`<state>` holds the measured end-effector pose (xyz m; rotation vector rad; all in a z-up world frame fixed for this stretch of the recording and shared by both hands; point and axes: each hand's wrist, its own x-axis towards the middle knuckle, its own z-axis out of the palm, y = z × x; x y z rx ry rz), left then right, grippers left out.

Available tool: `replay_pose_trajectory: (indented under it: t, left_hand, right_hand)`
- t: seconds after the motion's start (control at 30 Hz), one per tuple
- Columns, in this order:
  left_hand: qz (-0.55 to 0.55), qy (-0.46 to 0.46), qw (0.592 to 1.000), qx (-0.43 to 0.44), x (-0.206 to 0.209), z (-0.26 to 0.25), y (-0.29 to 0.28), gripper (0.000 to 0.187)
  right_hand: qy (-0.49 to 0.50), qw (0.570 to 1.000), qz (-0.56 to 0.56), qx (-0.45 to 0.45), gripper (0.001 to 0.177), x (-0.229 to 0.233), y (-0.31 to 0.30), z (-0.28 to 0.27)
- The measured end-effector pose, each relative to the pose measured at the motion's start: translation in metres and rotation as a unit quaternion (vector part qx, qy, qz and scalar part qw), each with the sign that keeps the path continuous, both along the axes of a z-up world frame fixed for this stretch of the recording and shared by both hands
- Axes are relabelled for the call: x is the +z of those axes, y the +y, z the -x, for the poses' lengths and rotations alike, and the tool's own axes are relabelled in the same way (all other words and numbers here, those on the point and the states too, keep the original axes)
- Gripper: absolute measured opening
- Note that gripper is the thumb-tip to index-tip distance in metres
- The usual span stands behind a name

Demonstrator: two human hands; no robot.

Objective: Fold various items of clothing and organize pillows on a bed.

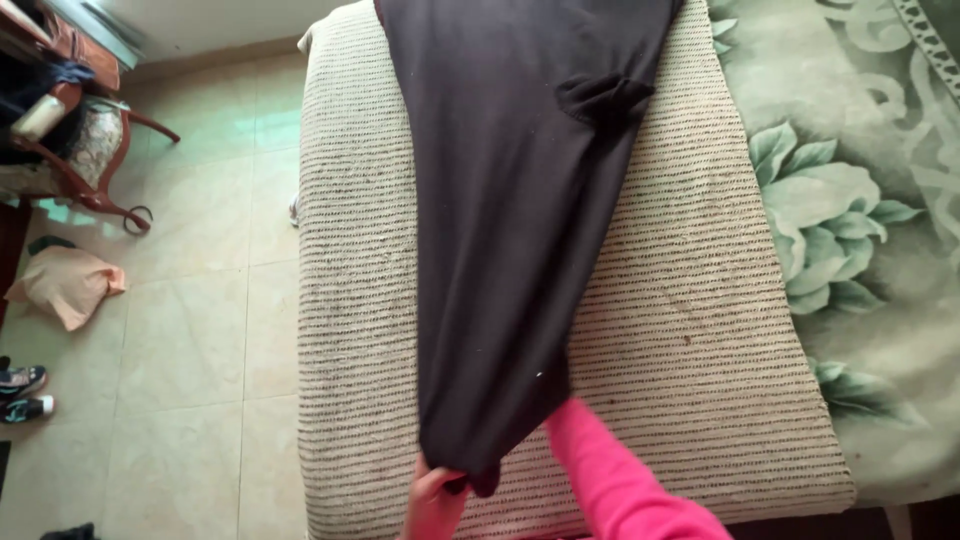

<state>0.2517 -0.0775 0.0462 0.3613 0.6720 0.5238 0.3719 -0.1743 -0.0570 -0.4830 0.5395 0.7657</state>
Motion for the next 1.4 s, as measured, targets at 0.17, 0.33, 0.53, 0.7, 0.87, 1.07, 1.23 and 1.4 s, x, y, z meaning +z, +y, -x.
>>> replay_pose_trajectory:
  t: [0.17, 0.33, 0.53, 0.7, 0.87, 1.07, 1.23, 1.4]
  left_hand:
    - [-0.044, -0.036, 0.997, 0.051, -0.014, 0.047, 0.033, 0.063]
    - [-0.024, -0.014, 0.997, 0.069, -0.028, 0.058, 0.040, 0.066]
    - [-0.015, -0.009, 0.997, 0.073, -0.027, 0.050, 0.048, 0.066]
    - [-0.035, -0.026, 0.997, 0.069, -0.035, 0.066, 0.061, 0.057]
    - [-0.060, -0.037, 0.995, 0.070, 0.006, 0.071, 0.089, 0.056]
    - [0.016, 0.002, 0.983, 0.182, 0.054, 0.066, 0.111, 0.052]
    - [-0.648, 0.351, 0.675, 0.033, 0.003, 0.112, 0.099, 0.054]
    - [-0.239, 0.296, 0.920, 0.096, 0.013, 0.123, 0.047, 0.049]
  right_hand:
    - [-0.029, 0.999, 0.019, -0.015, 0.044, -0.015, -0.012, -0.069]
    - [-0.060, 0.997, 0.048, -0.026, 0.046, -0.024, -0.042, -0.158]
    - [-0.093, 0.992, 0.077, -0.038, 0.050, -0.082, -0.077, -0.257]
    - [-0.108, 0.988, 0.097, -0.048, 0.054, -0.109, -0.097, -0.281]
    - [-0.121, 0.985, 0.109, -0.064, 0.058, -0.072, -0.109, -0.325]
    - [-0.231, 0.947, 0.147, -0.167, 0.053, 0.084, -0.112, -0.368]
    - [-0.354, 0.903, 0.100, -0.221, 0.049, 0.215, -0.181, -0.312]
    - [-0.441, 0.821, 0.259, -0.253, 0.047, 0.202, -0.261, -0.255]
